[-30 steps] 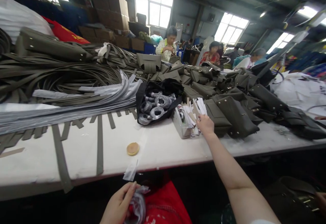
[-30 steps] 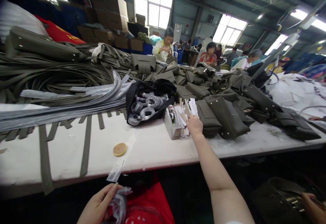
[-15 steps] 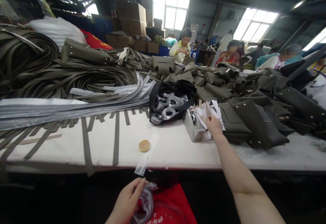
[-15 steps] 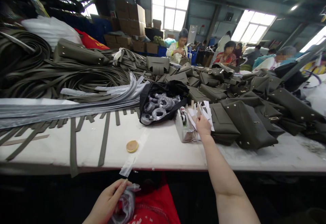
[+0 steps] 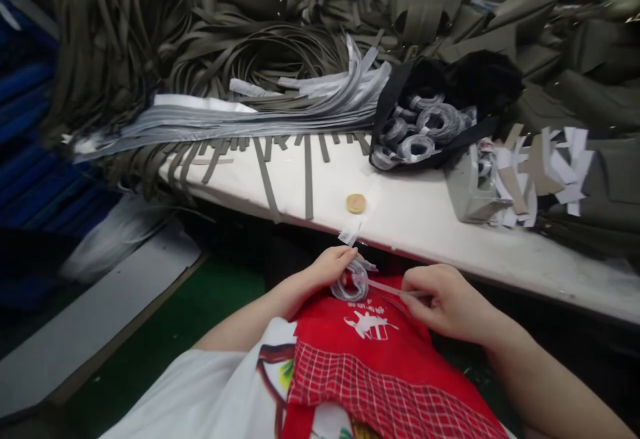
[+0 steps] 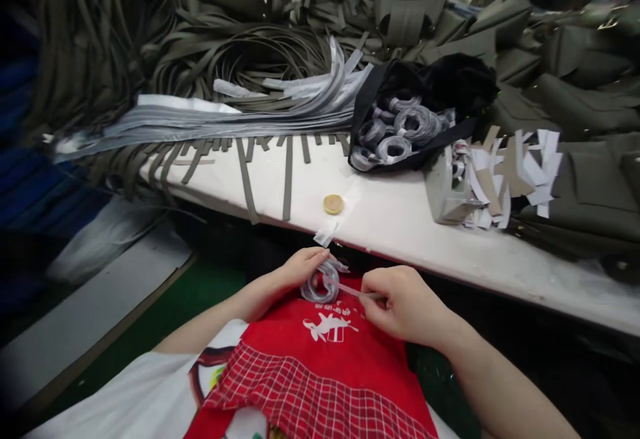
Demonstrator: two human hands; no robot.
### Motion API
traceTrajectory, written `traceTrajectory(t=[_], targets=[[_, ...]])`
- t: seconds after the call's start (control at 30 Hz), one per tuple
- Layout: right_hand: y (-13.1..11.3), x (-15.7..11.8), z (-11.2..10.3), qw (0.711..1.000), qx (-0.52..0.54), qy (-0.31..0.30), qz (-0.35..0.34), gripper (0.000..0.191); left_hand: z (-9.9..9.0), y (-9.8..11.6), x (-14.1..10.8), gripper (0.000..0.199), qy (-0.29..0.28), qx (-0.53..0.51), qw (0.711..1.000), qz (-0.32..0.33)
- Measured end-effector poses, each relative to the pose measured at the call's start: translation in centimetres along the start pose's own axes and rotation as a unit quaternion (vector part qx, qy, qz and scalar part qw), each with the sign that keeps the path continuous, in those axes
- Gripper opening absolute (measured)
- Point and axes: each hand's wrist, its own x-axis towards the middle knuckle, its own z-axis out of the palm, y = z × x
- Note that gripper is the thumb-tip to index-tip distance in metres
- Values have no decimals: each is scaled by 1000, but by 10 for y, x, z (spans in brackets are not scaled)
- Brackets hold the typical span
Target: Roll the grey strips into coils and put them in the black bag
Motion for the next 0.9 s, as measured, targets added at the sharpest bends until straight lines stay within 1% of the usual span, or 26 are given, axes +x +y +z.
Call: traceTrajectory(t=[0.03, 0.1, 0.2, 0.3, 0.37, 0.5, 0.6, 0.67, 0.73, 0.77, 0.83, 0.9], targets=[[-5, 5, 6, 1000, -9, -23, -1, 18, -1, -1, -1, 48, 2, -7, 1000, -2], [-10, 16, 14, 999, -26, -41, 8, 18, -1, -3, -3, 48, 4, -16, 1000, 1], [-15, 28, 17, 999, -31, -31, 11, 17, -3, -5, -6, 48, 7, -20, 1000, 11], [-22, 32, 16, 999, -24, -30, -1, 14, -4, -6, -7, 49, 13, -7, 1000, 22], [-26, 34, 18, 999, -42, -30, 8, 15, -4, -6, -8, 49, 15, 6, 1000, 26], [-30, 44, 36, 993, -109, -25, 38, 14, -4, -4, -9, 47, 17, 15, 999, 31], [-24, 55, 47, 992, -117, -5, 55, 13, -5, -3, -9, 44, 24, 31, 997, 69], [-15, 61, 49, 994, -76, 21, 78, 17, -7, -1, -11, 39, 27, 48, 993, 104], [-4, 65, 51, 994, 33, 45, 98, 22, -10, 2, -16, 37, 18, 72, 989, 125], [2, 67, 53, 988, 101, 55, 102, 24, -10, 4, -20, 38, 10, 84, 988, 133], [12, 69, 60, 967, 216, 77, 110, 25, -10, 8, -28, 38, -4, 112, 981, 161], [21, 70, 70, 948, 272, 102, 127, 26, -7, 12, -35, 37, -3, 135, 973, 189]])
